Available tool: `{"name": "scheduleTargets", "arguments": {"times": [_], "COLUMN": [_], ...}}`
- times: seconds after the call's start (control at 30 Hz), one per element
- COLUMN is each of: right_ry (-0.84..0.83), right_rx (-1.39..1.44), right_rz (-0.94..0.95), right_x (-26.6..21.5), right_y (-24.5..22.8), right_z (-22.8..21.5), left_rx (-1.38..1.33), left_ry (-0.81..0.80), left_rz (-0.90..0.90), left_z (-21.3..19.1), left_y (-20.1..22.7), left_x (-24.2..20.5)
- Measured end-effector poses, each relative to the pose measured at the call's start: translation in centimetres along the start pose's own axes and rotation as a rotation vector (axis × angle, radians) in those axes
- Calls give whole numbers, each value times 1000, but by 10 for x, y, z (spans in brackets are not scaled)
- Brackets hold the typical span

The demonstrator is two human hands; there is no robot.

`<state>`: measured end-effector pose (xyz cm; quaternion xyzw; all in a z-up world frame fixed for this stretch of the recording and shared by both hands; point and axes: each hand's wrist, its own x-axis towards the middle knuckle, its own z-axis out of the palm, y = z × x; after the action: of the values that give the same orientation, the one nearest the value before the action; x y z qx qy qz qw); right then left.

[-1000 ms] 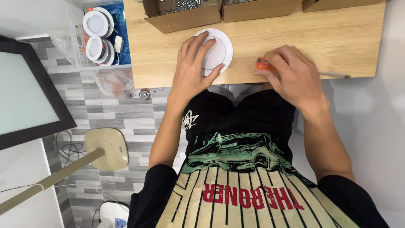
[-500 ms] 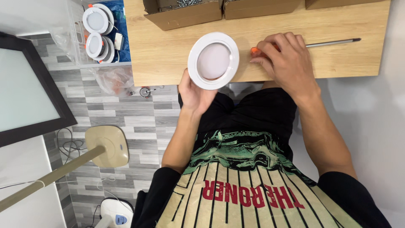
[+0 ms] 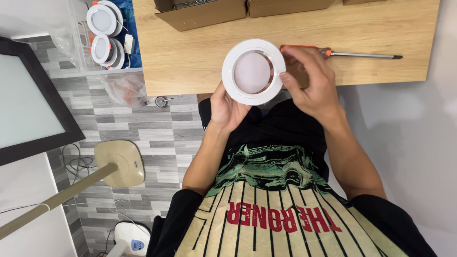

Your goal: The person assembles LED light fixtures by using a screwdriver to tighten screws on the back of the LED module. They handle the LED module, a white plastic ring, and a screwdriver, placing the ring onto the module and securing it.

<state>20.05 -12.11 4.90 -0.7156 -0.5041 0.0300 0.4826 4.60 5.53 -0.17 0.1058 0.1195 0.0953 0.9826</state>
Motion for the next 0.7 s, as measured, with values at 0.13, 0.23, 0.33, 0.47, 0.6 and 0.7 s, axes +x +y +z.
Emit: {"name": "scheduleTargets", "arguments": {"times": [0.13, 0.23, 0.33, 0.47, 0.6, 0.7], "right_ry": [79, 120, 202, 333, 465, 510], "right_rx": [65, 237, 481, 623, 728, 809], "right_rz": [153, 300, 381, 429, 476, 529], "right_x": [-4, -10, -30, -44, -78, -87], "right_y": [-13, -14, 13, 13, 52, 46], "right_z": [3, 7, 15, 6, 3, -5], "left_rx": [202, 329, 540, 788, 872, 968], "left_ry": [108, 153, 105, 57, 27, -12], "left_rz": [28, 73, 131, 239, 295, 343], "left_z": [-16, -19, -56, -33, 8, 29], "left_y": [-7, -8, -11, -2, 18, 30], "left_x": [3, 5, 20, 24, 31, 38]}}
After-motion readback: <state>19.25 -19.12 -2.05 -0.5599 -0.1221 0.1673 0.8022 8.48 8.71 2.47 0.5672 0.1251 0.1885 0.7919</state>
